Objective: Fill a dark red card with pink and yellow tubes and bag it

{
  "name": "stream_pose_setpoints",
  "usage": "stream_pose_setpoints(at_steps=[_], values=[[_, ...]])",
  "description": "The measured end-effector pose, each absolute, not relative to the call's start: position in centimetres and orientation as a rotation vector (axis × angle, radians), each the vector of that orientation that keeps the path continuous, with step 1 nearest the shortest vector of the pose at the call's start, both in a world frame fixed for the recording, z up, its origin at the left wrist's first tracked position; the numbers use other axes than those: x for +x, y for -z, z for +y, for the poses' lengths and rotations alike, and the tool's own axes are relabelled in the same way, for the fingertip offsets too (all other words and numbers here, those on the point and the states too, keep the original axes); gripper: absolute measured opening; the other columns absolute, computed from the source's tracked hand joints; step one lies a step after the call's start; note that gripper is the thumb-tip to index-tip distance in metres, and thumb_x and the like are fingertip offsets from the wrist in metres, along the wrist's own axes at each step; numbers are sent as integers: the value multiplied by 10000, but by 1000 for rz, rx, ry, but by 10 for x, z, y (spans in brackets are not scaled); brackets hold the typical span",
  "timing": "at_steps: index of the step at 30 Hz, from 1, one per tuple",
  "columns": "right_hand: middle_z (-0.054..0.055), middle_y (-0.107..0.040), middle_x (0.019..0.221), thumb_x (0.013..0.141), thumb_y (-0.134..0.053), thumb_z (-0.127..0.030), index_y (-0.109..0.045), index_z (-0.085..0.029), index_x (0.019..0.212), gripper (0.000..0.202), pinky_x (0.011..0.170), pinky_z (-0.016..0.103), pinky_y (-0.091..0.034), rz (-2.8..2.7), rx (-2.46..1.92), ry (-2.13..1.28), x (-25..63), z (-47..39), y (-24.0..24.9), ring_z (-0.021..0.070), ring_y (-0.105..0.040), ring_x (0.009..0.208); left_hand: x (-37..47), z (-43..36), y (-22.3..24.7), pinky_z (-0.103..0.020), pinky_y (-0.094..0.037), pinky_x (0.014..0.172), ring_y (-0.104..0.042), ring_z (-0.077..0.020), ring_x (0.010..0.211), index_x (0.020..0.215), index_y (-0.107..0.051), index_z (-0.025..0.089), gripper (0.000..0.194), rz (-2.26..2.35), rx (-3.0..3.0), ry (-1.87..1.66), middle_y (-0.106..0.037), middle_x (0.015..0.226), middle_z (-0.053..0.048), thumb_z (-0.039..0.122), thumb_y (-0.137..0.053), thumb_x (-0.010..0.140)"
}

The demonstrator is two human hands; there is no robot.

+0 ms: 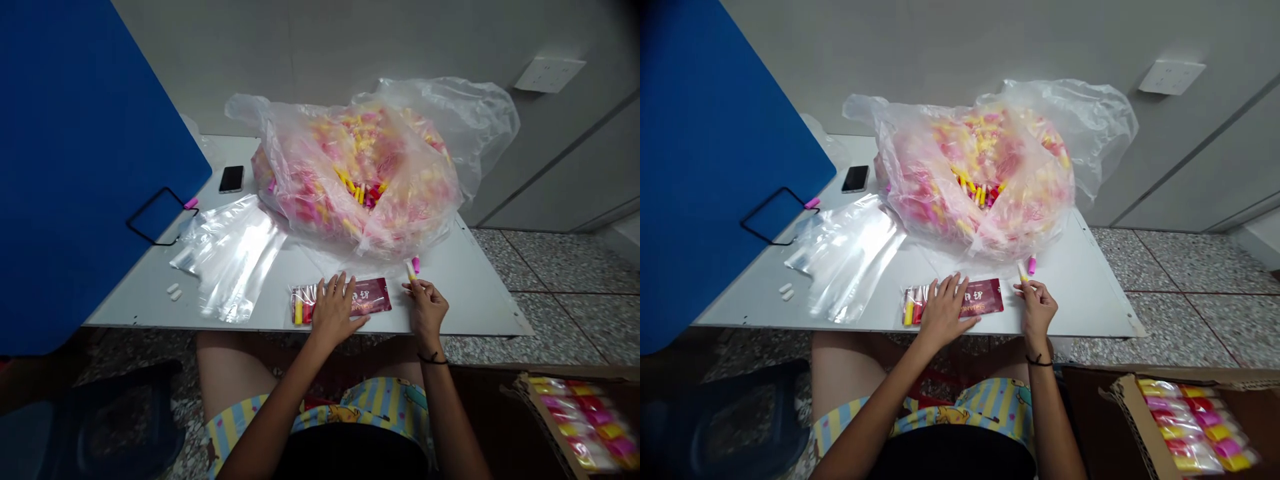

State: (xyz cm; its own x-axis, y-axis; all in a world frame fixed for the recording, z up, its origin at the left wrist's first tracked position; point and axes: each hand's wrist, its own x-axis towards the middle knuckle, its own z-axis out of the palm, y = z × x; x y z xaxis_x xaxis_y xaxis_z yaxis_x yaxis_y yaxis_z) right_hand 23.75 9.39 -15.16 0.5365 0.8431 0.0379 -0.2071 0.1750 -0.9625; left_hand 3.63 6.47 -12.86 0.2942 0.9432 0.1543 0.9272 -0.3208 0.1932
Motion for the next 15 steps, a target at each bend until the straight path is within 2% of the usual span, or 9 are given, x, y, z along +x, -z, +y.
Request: stream_pose_setpoints(at_steps=[2,5,9,12,15], values=[[-16,-574,762,655,-784,-350,-386,-176,573,442,565,191,-497,-537,-1064,-923,246,96,154,113,-637,705,36,65,129,-536,-183,1125,-312,-310,1347,1429,-322,168,806,1795,2482,-359,-341,1481,-141,642,-494,800],[-51,-581,727,658,-784,-370,-524,-183,730,328,507,133,-468,-340,-854,-1098,259,96,153,41,-567,595,36,65,129,-539,-188,1123,-318,-309,1344,1427,-329,181,781,1805,2493,-340,-334,1486,-136,646,-464,815],[-61,-572,745,684,-766,-316,-549,-194,885,319,482,107,-436,-288,-657,-1253,266,93,146,18,-507,565,37,65,129,-535,-190,1127,-312,-302,1347,1429,-329,183,776,1813,2504,-326,-333,1488,-128,648,-451,820],[-57,-578,748,685,-755,-277,-524,-245,1072,451,536,127,-464,-404,-722,-1229,261,91,144,42,-547,606,37,65,128,-532,-196,1126,-312,-300,1347,1428,-332,185,774,1814,2505,-320,-337,1487,-123,653,-443,822],[-44,-607,788,707,-726,-268,-383,-318,1296,684,597,198,-515,-625,-859,-1174,253,91,146,91,-603,665,36,65,127,-531,-201,1124,-316,-300,1344,1426,-336,184,770,1812,2508,-319,-340,1484,-124,654,-435,824]])
